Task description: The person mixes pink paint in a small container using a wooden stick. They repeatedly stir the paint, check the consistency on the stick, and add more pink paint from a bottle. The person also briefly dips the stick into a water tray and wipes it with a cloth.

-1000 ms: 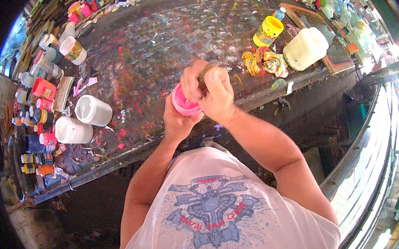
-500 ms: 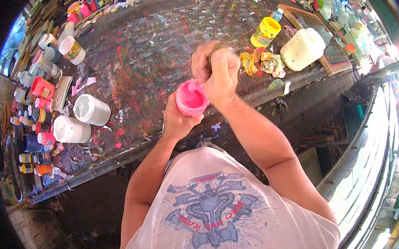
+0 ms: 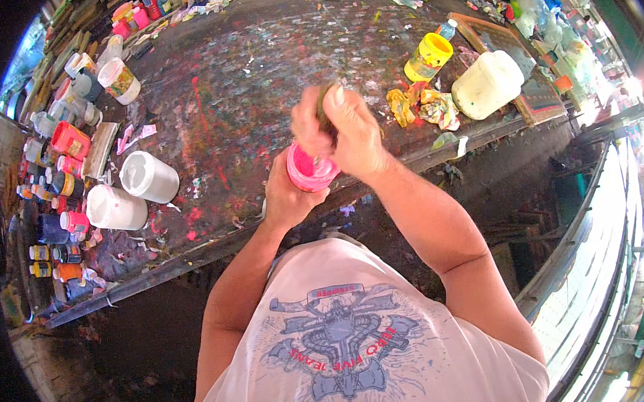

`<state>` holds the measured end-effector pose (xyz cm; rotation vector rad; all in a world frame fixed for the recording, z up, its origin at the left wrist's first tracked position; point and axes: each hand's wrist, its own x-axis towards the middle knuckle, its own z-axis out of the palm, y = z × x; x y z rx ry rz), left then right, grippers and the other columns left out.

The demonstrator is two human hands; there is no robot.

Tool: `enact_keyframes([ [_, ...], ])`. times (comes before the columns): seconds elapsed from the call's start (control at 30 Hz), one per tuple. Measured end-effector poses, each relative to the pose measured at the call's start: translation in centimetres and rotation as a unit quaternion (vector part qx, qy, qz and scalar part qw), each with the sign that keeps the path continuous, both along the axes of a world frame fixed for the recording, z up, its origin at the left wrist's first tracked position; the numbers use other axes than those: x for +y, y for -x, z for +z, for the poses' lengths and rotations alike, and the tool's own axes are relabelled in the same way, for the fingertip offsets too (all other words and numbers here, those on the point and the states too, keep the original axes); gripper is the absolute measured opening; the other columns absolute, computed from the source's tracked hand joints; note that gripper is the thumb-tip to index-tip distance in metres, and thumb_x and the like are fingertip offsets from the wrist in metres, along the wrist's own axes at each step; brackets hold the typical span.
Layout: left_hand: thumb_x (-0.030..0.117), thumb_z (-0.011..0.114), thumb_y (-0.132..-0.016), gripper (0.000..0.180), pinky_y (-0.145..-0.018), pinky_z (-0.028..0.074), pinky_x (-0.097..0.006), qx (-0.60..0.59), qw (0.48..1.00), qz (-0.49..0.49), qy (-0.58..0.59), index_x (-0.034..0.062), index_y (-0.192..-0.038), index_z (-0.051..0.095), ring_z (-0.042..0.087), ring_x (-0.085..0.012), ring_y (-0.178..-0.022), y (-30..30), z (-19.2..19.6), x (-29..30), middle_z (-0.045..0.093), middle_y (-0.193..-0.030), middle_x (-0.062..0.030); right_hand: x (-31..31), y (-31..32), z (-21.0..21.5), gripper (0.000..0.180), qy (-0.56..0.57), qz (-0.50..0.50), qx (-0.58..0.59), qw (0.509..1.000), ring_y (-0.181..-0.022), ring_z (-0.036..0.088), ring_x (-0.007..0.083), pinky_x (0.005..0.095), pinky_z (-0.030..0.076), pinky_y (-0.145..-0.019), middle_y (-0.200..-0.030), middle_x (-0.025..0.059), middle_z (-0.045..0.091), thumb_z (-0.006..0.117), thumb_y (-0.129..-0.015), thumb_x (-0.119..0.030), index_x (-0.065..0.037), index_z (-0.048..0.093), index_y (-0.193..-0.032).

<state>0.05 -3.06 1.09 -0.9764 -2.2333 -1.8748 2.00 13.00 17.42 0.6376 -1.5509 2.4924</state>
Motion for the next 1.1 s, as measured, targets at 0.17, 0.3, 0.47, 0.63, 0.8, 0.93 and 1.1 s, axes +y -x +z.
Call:
enact_keyframes([
  [0.17, 0.012, 0.1, -0.069, 0.09, -0.112, 0.056, -0.051, -0.044, 0.998, 0.008, -0.036, 0.0104, -0.151, 0.064, 0.068, -0.042, -0.129, -0.2, -0.1, 0.9, 0.071, -0.141, -0.0163, -0.6, 0.5, -0.5, 0.065, -0.013, -0.211, 0.106, 0.972, -0.057, 0.039, 0.0138, 0.0328, 0.033, -0.054, -0.069, 0.0021, 0.045, 0.048, -0.12, -0.063, -0.006, 0.054, -0.089],
  [0.3, 0.011, 0.1, -0.069, 0.09, -0.112, 0.057, -0.049, -0.037, 0.999, -0.015, -0.014, 0.0099, -0.151, 0.063, 0.07, -0.0386, -0.13, 0.4, -0.4, 2.2, 0.071, -0.142, -0.0151, 0.3, -0.8, -0.7, 0.067, -0.041, -0.099, 0.069, 0.992, -0.059, 0.037, 0.015, 0.0334, 0.034, -0.057, -0.071, 0.0019, 0.044, 0.042, -0.119, -0.069, -0.01, 0.053, -0.091],
  [0.47, 0.014, 0.102, -0.069, 0.095, -0.113, 0.058, -0.046, -0.022, 0.997, -0.07, 0.028, 0.0084, -0.154, 0.059, 0.073, -0.0323, -0.131, 0.5, -0.5, 2.6, 0.071, -0.143, -0.0133, 2.3, -0.8, -0.8, 0.067, -0.046, -0.211, 0.071, 0.974, -0.059, 0.041, 0.0141, 0.0334, 0.033, -0.056, -0.068, 0.0029, 0.048, 0.049, -0.119, -0.064, -0.006, 0.056, -0.086],
  [0.63, 0.015, 0.102, -0.068, 0.087, -0.109, 0.057, -0.053, -0.05, 0.996, -0.072, 0.028, 0.0099, -0.145, 0.062, 0.069, -0.0427, -0.127, 0.4, -0.4, 2.6, 0.071, -0.135, -0.0164, 1.1, -2.3, -1.3, 0.066, -0.013, -0.047, 0.058, 0.997, -0.061, 0.044, 0.0139, 0.0344, 0.035, -0.057, -0.069, 0.0026, 0.05, 0.053, -0.12, -0.059, -0.005, 0.059, -0.082],
  [0.8, 0.016, 0.103, -0.068, 0.085, -0.108, 0.057, -0.053, -0.042, 0.996, -0.066, 0.04, 0.0112, -0.143, 0.063, 0.068, -0.042, -0.126, 0.5, 0.8, 2.7, 0.071, -0.133, -0.0145, 1.9, -1.2, -1.3, 0.066, -0.018, -0.237, 0.103, 0.966, -0.061, 0.044, 0.0151, 0.0332, 0.033, -0.059, -0.069, 0.0026, 0.049, 0.058, -0.118, -0.059, -0.004, 0.058, -0.081],
  [0.93, 0.014, 0.103, -0.067, 0.085, -0.108, 0.057, -0.052, -0.065, 0.994, -0.079, 0.048, 0.0121, -0.143, 0.064, 0.068, -0.0412, -0.126, 0.6, 0.6, 2.5, 0.07, -0.133, -0.0135, 1.3, -2.2, -2.5, 0.073, -0.032, -0.093, 0.057, 0.994, -0.06, 0.037, 0.0146, 0.0344, 0.032, -0.06, -0.072, 0.0013, 0.046, 0.047, -0.115, -0.076, -0.008, 0.055, -0.087],
  [1.1, 0.014, 0.103, -0.067, 0.085, -0.107, 0.057, -0.053, -0.019, 0.997, -0.068, 0.033, 0.0112, -0.143, 0.064, 0.068, -0.0418, -0.124, 0.6, 0.9, 2.9, 0.071, -0.13, -0.0145, 2.6, -1.1, -1.0, 0.068, -0.03, -0.181, 0.082, 0.98, -0.062, 0.044, 0.0139, 0.0336, 0.034, -0.058, -0.069, 0.0018, 0.049, 0.053, -0.119, -0.061, -0.007, 0.055, -0.078],
])
